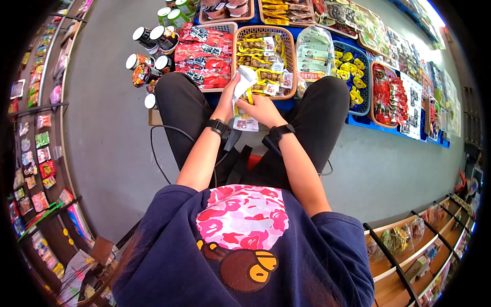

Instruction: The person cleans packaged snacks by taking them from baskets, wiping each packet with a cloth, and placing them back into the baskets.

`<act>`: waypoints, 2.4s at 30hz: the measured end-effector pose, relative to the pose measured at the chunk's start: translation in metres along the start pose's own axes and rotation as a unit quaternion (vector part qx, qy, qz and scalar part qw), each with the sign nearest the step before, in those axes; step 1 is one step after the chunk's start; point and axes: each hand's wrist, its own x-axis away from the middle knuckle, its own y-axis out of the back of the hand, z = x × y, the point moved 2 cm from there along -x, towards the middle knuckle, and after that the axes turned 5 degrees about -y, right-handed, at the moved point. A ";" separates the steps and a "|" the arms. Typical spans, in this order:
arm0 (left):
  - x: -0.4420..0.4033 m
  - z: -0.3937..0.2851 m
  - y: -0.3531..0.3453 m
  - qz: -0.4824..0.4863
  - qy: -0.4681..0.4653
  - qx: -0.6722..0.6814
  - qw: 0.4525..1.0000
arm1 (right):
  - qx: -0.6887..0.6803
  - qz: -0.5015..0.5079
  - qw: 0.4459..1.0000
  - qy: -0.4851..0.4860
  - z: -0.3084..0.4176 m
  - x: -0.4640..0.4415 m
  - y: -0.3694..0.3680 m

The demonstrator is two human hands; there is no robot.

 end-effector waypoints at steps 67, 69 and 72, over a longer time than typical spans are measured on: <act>0.002 -0.001 0.002 -0.007 -0.011 0.141 0.990 | -0.003 -0.001 1.000 -0.002 0.006 0.004 0.008; 0.001 0.000 0.004 -0.011 -0.011 0.129 0.992 | 0.022 -0.019 0.999 0.021 0.007 0.004 0.007; 0.000 0.001 0.005 -0.011 -0.004 0.136 0.991 | 0.045 -0.042 0.997 0.041 0.001 0.000 0.005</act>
